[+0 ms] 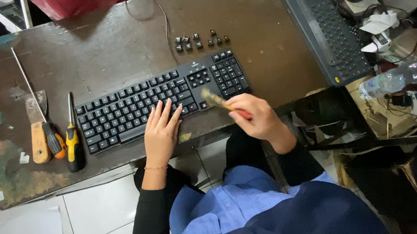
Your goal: The person removes several keycaps from a black computer keyboard using a screwdriver and places them on the table. They then use a brush to sweep the keyboard surface. The person continues to remove additional keycaps with the screwdriver and brushes the keyboard again.
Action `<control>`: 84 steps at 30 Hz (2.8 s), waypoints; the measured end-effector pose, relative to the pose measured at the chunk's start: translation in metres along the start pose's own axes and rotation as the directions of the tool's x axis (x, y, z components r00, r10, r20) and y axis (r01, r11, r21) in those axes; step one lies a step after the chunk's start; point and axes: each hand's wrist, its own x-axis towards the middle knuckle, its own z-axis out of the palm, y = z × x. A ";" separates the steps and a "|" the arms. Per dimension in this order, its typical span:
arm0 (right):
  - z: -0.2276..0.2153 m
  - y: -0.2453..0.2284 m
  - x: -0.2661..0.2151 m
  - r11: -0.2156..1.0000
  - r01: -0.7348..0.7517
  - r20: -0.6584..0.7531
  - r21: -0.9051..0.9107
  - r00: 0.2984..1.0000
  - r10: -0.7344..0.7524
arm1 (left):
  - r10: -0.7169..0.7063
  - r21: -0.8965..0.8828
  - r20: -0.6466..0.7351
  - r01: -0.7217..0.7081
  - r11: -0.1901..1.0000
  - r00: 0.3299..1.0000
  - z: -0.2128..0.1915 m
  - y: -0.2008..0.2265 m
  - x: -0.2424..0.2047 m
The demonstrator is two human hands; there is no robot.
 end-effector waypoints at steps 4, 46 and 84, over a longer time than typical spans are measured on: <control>-0.005 0.003 0.005 0.999 0.044 0.020 0.003 0.999 -0.044 | 0.000 -0.010 -0.006 0.000 1.000 1.000 -0.005 0.002 0.003; -0.005 0.006 -0.009 0.995 -0.083 -0.213 -0.052 0.974 0.070 | 0.057 -0.140 0.149 -0.036 0.990 0.987 0.011 0.049 0.038; 0.026 0.047 0.039 0.996 -0.038 -0.052 0.084 0.998 0.043 | -0.175 0.163 -0.231 0.215 0.963 0.957 -0.029 -0.010 -0.004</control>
